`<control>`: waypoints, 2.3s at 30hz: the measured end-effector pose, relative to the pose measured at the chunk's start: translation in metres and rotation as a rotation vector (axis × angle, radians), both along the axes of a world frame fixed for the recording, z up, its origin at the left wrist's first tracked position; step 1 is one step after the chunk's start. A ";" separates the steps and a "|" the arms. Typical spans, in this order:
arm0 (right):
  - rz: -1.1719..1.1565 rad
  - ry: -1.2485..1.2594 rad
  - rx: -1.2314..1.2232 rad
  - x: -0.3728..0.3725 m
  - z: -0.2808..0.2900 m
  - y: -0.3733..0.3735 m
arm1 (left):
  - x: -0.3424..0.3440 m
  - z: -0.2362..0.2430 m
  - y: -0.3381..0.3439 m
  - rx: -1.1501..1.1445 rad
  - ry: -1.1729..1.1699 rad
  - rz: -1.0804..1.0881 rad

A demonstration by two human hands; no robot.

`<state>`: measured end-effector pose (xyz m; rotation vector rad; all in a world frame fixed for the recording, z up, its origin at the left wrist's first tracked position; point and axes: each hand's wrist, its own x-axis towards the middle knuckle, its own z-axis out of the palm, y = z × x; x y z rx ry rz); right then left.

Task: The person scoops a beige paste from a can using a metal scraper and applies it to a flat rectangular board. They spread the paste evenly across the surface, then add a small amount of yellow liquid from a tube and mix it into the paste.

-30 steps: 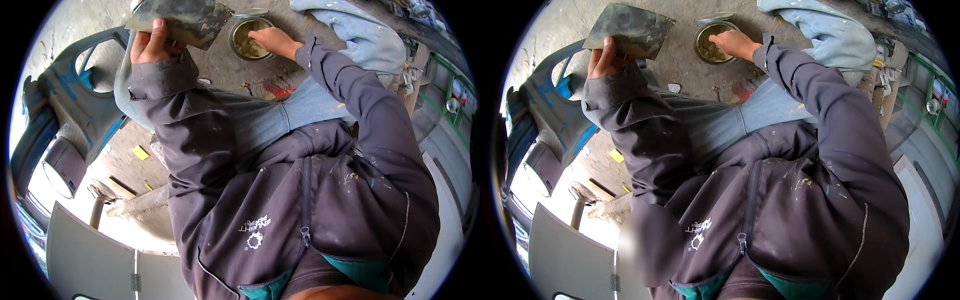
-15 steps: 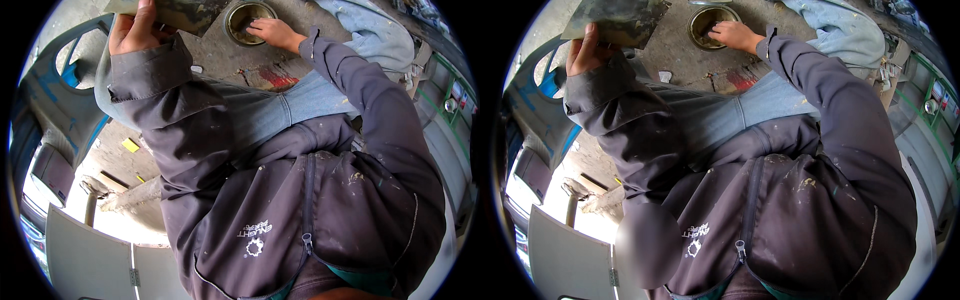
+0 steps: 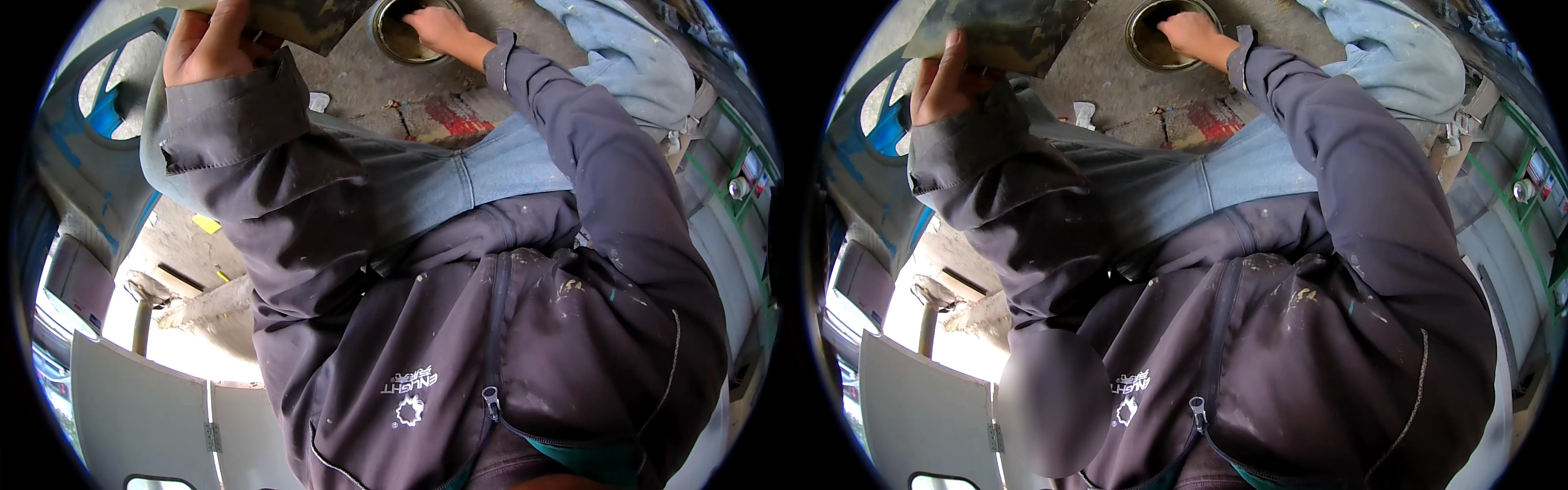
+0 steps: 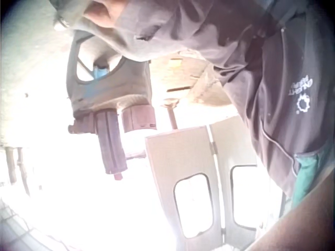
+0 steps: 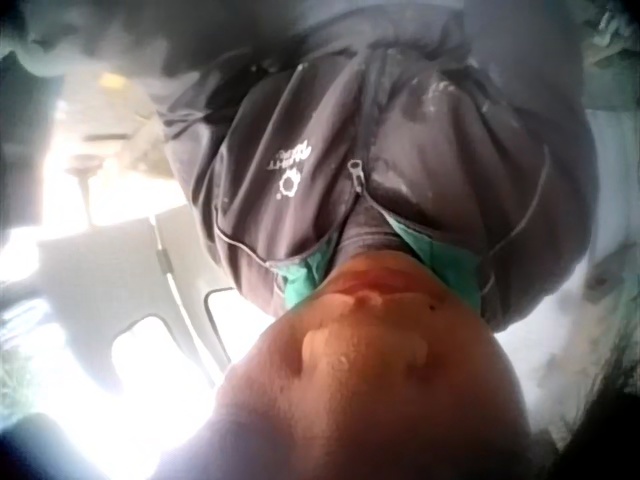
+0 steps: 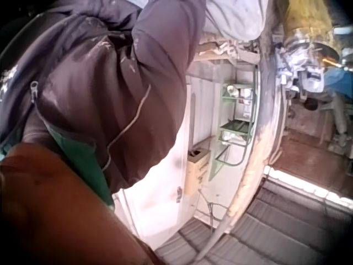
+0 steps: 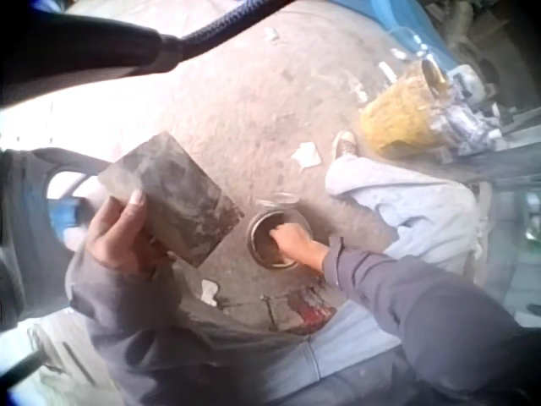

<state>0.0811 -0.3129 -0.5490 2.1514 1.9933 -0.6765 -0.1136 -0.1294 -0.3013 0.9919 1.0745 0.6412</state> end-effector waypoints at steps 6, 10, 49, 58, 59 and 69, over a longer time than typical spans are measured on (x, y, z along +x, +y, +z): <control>-0.147 0.116 -0.157 0.001 0.010 0.007 | -0.009 -0.004 0.006 0.060 0.201 -0.073; -0.116 0.136 -0.271 0.008 0.027 0.012 | -0.008 -0.006 -0.003 0.077 -0.046 -0.007; -0.569 1.080 1.068 0.059 0.446 -0.040 | 0.080 0.057 -0.048 0.150 -0.395 -0.527; -0.479 1.478 1.438 0.035 0.471 -0.022 | 0.058 0.180 -0.080 0.281 -0.537 -0.515; -0.457 1.542 1.358 0.045 0.467 -0.032 | 0.057 0.191 -0.085 0.296 -0.509 -0.482; -0.267 1.744 1.141 0.056 0.478 -0.044 | 0.050 0.223 -0.085 0.440 -0.429 -0.457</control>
